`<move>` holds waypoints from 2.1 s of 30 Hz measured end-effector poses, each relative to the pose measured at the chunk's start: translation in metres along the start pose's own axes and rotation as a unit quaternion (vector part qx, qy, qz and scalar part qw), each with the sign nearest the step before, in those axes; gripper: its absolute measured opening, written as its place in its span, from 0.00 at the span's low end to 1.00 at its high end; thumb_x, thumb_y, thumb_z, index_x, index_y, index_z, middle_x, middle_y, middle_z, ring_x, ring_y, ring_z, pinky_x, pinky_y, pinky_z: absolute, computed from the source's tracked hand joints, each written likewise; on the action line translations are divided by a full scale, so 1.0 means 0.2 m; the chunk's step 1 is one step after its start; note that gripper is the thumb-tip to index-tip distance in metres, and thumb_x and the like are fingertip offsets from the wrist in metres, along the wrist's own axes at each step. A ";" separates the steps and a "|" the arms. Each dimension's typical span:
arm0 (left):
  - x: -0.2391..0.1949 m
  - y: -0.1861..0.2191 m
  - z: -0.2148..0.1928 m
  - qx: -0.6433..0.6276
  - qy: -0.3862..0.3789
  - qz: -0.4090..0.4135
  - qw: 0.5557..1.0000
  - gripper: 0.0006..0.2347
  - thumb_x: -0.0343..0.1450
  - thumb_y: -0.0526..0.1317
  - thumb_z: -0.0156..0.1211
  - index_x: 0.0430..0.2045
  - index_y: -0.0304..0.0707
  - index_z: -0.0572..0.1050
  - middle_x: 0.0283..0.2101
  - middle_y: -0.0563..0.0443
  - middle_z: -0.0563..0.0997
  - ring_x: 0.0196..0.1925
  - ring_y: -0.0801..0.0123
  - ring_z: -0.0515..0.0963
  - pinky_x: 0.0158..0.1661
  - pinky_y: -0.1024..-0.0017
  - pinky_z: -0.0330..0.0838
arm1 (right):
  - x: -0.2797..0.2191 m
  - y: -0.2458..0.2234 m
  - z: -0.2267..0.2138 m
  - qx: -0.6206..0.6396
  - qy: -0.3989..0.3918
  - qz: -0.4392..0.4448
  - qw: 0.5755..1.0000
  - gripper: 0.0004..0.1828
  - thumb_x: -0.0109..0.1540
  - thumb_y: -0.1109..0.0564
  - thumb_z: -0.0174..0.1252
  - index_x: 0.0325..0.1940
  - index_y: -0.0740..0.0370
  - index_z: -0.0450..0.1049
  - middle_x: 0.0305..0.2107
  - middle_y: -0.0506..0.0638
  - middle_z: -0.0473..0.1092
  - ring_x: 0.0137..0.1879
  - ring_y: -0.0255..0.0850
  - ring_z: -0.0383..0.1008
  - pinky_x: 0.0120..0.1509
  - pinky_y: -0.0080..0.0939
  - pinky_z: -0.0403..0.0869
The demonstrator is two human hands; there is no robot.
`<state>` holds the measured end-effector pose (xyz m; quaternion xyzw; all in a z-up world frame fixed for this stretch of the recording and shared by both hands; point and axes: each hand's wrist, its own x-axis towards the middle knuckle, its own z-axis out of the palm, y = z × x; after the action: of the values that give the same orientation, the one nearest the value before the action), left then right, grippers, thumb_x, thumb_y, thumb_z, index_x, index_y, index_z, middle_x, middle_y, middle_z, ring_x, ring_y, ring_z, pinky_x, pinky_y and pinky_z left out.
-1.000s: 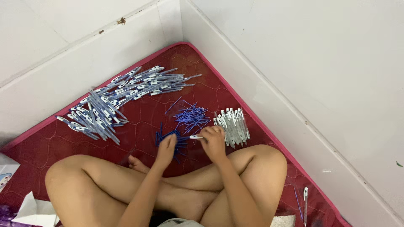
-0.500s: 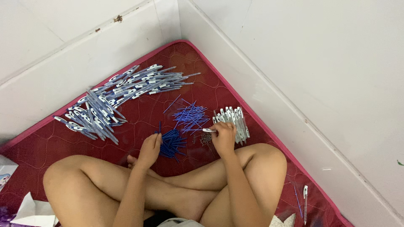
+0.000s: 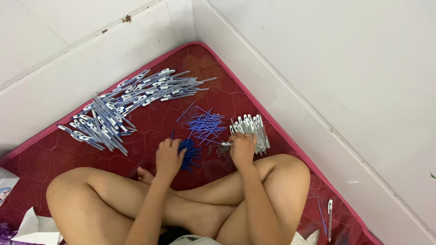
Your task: The person sits cross-legged on a mattress and assembles pens by inserting blue plastic tubes into white plastic casings. They pick up a casing, insert a tube, and place the assembled pen into a growing stack to their right.
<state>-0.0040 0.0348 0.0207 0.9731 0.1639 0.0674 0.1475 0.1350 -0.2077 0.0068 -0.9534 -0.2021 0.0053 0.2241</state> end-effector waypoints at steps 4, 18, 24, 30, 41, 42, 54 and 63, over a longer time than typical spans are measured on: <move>0.15 0.09 0.19 0.008 0.015 0.098 0.995 0.12 0.69 0.43 0.65 0.46 0.52 0.78 0.43 0.48 0.77 0.49 0.52 0.79 0.42 0.61 0.78 | -0.01 -0.03 -0.02 -0.070 0.008 -0.018 0.997 0.10 0.56 0.67 0.63 0.33 0.52 0.81 0.32 0.48 0.76 0.51 0.47 0.74 0.77 0.65 0.48; 0.30 0.12 0.32 0.054 0.037 0.167 0.984 0.03 0.67 0.47 0.67 0.26 0.57 0.82 0.40 0.60 0.73 0.48 0.66 0.72 0.42 0.68 0.69 | 0.07 0.09 -0.06 0.008 0.102 0.096 0.990 0.18 0.58 0.67 0.59 0.49 0.55 0.82 0.36 0.56 0.73 0.44 0.56 0.75 0.54 0.52 0.71; 0.43 0.08 0.28 0.009 0.045 0.126 0.991 0.10 0.66 0.51 0.69 0.36 0.55 0.81 0.41 0.59 0.75 0.48 0.63 0.75 0.43 0.63 0.74 | 0.10 -0.06 -0.23 0.076 0.084 0.163 0.980 0.30 0.55 0.72 0.63 0.62 0.66 0.74 0.45 0.66 0.69 0.55 0.64 0.71 0.62 0.58 0.70; 0.61 -0.05 0.18 0.053 0.060 0.027 0.996 0.13 0.70 0.50 0.65 0.45 0.49 0.79 0.43 0.49 0.78 0.47 0.54 0.78 0.41 0.57 0.75 | 0.11 0.07 -0.08 -0.040 0.070 0.205 0.975 0.24 0.57 0.62 0.63 0.58 0.53 0.77 0.47 0.52 0.69 0.57 0.55 0.71 0.58 0.56 0.72; 0.86 -0.39 0.20 0.242 0.072 0.030 0.967 0.18 0.67 0.48 0.71 0.48 0.47 0.74 0.47 0.51 0.77 0.51 0.55 0.73 0.46 0.56 0.67 | 0.12 0.02 -0.10 -0.006 0.096 0.205 0.974 0.22 0.58 0.58 0.64 0.58 0.52 0.75 0.48 0.52 0.69 0.57 0.54 0.71 0.58 0.56 0.70; 0.88 -0.41 0.21 0.235 0.073 0.037 0.969 0.18 0.67 0.47 0.71 0.47 0.44 0.73 0.44 0.51 0.78 0.50 0.56 0.74 0.45 0.56 0.67 | 0.12 0.02 -0.10 0.004 0.103 0.198 0.975 0.21 0.59 0.58 0.64 0.58 0.52 0.74 0.48 0.51 0.69 0.56 0.54 0.71 0.58 0.55 0.70; 0.17 -0.02 0.07 0.125 0.164 0.254 0.945 0.07 0.72 0.45 0.61 0.42 0.54 0.80 0.44 0.54 0.80 0.50 0.61 0.76 0.52 0.54 0.66 | -0.05 -0.36 -0.01 -0.061 0.125 -0.266 0.954 0.36 0.62 0.45 0.60 0.75 0.50 0.63 0.56 0.55 0.70 0.66 0.53 0.68 0.76 0.65 0.56; -0.08 0.03 0.07 0.001 0.137 0.147 0.980 0.07 0.77 0.48 0.58 0.42 0.53 0.80 0.36 0.62 0.79 0.47 0.70 0.76 0.50 0.63 0.64 | -0.07 -0.25 0.13 0.009 -0.051 -0.259 0.965 0.17 0.70 0.43 0.46 0.53 0.50 0.76 0.34 0.49 0.73 0.44 0.49 0.76 0.49 0.51 0.71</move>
<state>-0.0141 0.0202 0.0078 0.9682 0.0381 0.2211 0.1111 0.0995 -0.1610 0.0040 -0.8651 -0.4528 -0.0026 0.2157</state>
